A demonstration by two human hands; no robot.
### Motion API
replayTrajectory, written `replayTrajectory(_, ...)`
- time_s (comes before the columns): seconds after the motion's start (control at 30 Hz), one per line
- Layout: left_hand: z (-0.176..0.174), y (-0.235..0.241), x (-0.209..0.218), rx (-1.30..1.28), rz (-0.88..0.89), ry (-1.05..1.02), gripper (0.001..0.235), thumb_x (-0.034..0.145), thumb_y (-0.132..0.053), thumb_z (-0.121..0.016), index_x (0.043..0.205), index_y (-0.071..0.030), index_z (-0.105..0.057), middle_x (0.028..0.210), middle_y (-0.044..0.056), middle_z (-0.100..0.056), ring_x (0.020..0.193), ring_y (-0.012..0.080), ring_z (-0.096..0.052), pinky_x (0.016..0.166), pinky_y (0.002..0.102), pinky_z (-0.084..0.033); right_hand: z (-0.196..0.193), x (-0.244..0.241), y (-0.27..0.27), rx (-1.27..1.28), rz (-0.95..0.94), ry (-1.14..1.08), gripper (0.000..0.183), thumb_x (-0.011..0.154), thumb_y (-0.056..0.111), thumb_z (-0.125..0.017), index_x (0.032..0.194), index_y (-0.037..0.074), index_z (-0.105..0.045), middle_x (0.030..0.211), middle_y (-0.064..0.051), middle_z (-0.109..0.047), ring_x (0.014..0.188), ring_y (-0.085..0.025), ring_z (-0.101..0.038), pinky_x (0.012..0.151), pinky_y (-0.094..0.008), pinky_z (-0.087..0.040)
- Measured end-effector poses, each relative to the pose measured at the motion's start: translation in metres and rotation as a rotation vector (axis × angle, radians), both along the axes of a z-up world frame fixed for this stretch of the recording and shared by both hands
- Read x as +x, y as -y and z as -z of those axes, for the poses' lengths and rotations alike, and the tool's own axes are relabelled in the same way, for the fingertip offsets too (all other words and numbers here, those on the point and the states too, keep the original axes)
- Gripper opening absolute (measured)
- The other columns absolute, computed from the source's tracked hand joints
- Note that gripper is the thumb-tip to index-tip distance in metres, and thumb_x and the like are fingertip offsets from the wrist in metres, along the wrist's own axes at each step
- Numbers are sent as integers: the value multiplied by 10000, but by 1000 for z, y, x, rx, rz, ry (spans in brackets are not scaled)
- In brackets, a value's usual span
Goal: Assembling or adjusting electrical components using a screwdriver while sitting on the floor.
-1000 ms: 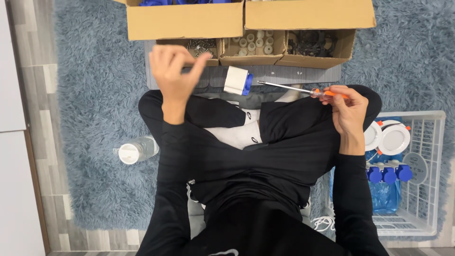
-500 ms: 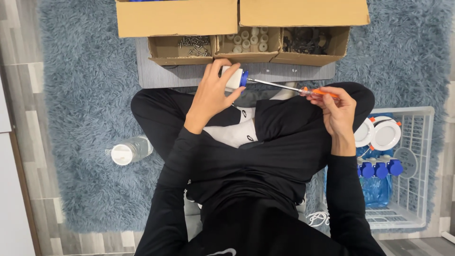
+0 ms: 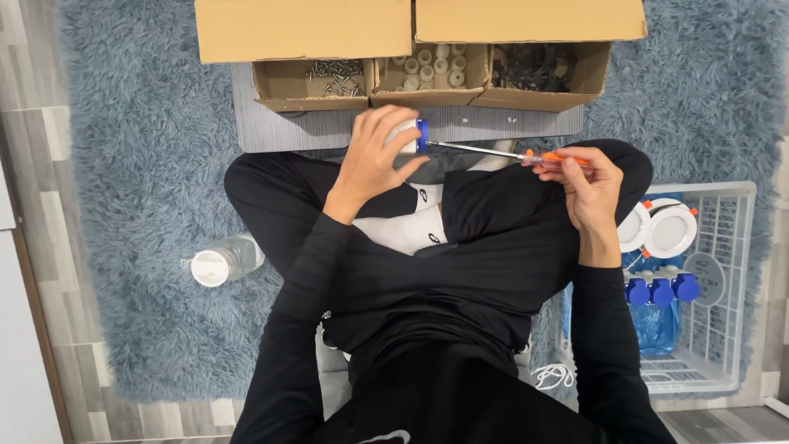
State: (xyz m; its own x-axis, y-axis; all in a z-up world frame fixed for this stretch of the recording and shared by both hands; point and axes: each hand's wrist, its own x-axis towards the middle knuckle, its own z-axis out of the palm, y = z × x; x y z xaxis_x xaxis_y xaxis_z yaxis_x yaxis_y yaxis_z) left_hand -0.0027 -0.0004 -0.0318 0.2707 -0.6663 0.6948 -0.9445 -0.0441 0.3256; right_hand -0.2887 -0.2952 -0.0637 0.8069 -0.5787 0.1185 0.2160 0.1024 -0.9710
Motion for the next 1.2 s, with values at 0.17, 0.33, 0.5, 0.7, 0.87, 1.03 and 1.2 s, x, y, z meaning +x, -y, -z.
replayTrajectory(0.17,-7,-1,-2,-16,39,-50,252,1030,-272,-788,1227,-155,-684,1465,51,-674,1327,328,-628,1030,474,-466,-4,2,-3,-24,-5,-5,202,1159,-2,-561,1278,-158,-609,1204,-400,-714,1026,-443,-798,834,-444,-710)
replayTrajectory(0.33,-10,1,-2,-41,61,-67,131,1075,-269,-697,1173,-186,-724,1409,32,-704,1321,323,-631,1020,459,-456,-7,5,-7,-68,-19,-5,207,1165,-10,-548,1280,-176,-596,1203,-414,-707,1015,-453,-794,829,-458,-704)
replayTrajectory(0.5,-10,1,-2,-48,84,-104,114,1073,-263,-693,1143,-188,-743,1395,48,-699,1298,334,-632,985,442,-471,-5,7,-7,-66,-39,-10,194,1158,-32,-552,1275,-180,-600,1192,-426,-704,1008,-470,-792,815,-468,-701)
replayTrajectory(0.7,-2,3,0,-60,98,-119,133,1035,-255,-718,1142,-195,-769,1390,61,-694,1276,349,-636,960,434,-490,-15,14,-8,-116,-60,-43,206,1161,-31,-563,1296,-181,-600,1189,-421,-714,973,-456,-793,756,-442,-694)
replayTrajectory(0.87,3,6,-2,-119,109,-176,151,949,-163,-747,1095,-168,-785,1361,75,-712,1248,367,-649,991,444,-526,-26,16,-4,-178,-108,-123,231,1191,3,-526,1311,-175,-613,1120,-397,-730,791,-366,-777,571,-366,-640)
replayTrajectory(1.03,0,9,-5,-160,107,-226,190,862,-101,-779,1049,-136,-787,1335,90,-723,1230,383,-662,1012,471,-558,-24,20,2,-261,-123,-69,164,1064,-125,-702,1217,-170,-663,1160,-403,-705,834,-379,-776,589,-391,-627)
replayTrajectory(1.2,-3,10,-7,-175,104,-245,210,817,-73,-762,1021,-117,-784,1304,93,-726,1213,389,-669,1015,491,-576,-16,19,6,-235,-107,-39,291,942,-143,-827,1188,-160,-671,1271,-330,-640,1149,-428,-752,867,-456,-665)
